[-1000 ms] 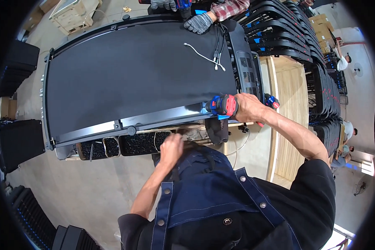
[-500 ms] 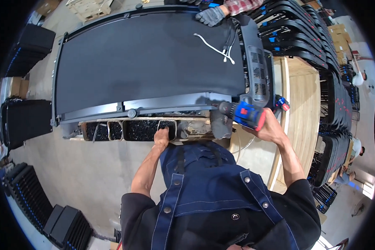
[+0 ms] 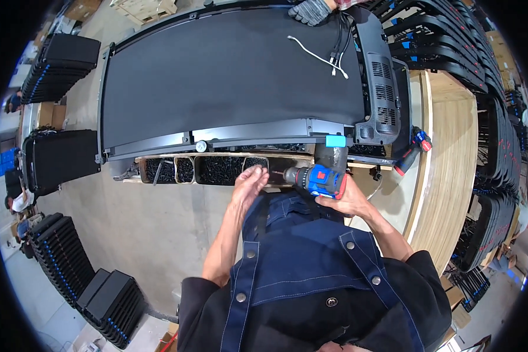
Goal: Assembling the base frame and motor cover of a treadmill using power screwdrivers.
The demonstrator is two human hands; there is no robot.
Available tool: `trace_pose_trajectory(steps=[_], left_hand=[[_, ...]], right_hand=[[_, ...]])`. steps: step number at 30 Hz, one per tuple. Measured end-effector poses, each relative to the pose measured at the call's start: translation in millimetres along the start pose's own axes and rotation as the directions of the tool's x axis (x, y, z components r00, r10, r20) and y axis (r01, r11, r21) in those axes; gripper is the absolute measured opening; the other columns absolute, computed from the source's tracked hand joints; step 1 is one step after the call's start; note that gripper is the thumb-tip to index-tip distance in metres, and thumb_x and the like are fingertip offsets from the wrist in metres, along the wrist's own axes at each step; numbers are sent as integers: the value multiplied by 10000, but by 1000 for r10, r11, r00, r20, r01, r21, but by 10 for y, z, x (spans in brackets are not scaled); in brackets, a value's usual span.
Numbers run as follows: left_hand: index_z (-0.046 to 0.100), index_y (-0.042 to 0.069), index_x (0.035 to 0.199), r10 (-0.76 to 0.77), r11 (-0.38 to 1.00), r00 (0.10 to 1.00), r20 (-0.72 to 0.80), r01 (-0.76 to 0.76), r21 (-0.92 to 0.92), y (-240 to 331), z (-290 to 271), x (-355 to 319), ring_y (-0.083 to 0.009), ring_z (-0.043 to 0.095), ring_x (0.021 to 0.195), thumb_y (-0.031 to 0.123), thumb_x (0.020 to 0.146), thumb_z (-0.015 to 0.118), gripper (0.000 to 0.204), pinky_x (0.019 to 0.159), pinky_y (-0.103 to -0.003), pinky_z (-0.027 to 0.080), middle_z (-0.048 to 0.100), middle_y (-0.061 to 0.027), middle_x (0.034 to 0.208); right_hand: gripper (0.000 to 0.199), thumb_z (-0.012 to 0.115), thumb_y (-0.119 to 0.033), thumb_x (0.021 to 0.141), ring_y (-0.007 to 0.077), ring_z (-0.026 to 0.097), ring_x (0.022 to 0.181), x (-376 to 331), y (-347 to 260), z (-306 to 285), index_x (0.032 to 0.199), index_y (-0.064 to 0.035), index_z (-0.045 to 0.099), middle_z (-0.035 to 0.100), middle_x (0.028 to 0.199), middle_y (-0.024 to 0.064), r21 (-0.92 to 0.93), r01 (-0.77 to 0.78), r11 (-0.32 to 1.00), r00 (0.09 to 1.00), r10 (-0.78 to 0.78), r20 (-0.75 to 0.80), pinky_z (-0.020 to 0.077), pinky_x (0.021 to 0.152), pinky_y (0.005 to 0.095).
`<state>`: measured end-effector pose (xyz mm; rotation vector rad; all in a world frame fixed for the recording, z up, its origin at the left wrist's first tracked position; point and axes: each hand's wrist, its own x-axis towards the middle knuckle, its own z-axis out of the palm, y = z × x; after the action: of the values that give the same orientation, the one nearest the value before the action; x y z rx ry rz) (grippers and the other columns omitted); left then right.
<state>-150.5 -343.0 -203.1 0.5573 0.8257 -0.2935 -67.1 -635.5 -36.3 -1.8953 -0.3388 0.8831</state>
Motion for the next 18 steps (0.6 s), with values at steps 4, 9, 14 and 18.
trace_pose_trajectory(steps=[4, 9, 14, 18], left_hand=[[674, 63, 1056, 17, 973, 984, 176, 25, -230, -48, 329, -284, -190, 725, 852, 130, 954, 685, 123, 737, -287, 633, 723, -83, 954], [669, 76, 1031, 48, 963, 975, 218, 12, -268, -21, 591, -364, -177, 715, 833, 139, 946, 696, 109, 729, -278, 622, 712, -65, 943], [665, 74, 1050, 32, 980, 973, 229, 14, -197, 77, 751, -385, -178, 711, 831, 137, 932, 714, 143, 737, -276, 618, 706, -67, 939], [652, 55, 1077, 113, 990, 990, 88, -120, 75, 164, 1045, -500, -178, 709, 825, 130, 919, 738, 195, 744, -280, 613, 699, -66, 933]], right_hand=[[423, 814, -107, 753, 166, 630, 913, 26, 38, 84, 1123, 1, 640, 705, 986, 78, 223, 0, 975, 1000, -2, 6, 517, 902, 344], [427, 814, -39, 731, 122, 648, 897, 0, 68, 49, 1118, -19, 636, 711, 954, 42, 411, -42, 911, 999, 42, 10, 535, 857, 318], [402, 793, -17, 741, 125, 674, 871, -67, 56, 19, 1111, -28, 637, 721, 923, 21, 460, -30, 887, 999, 44, -18, 548, 826, 314], [399, 801, -57, 749, 122, 652, 865, -159, 70, -12, 1113, -27, 639, 701, 928, 20, 402, -9, 916, 996, 43, -74, 540, 827, 307]])
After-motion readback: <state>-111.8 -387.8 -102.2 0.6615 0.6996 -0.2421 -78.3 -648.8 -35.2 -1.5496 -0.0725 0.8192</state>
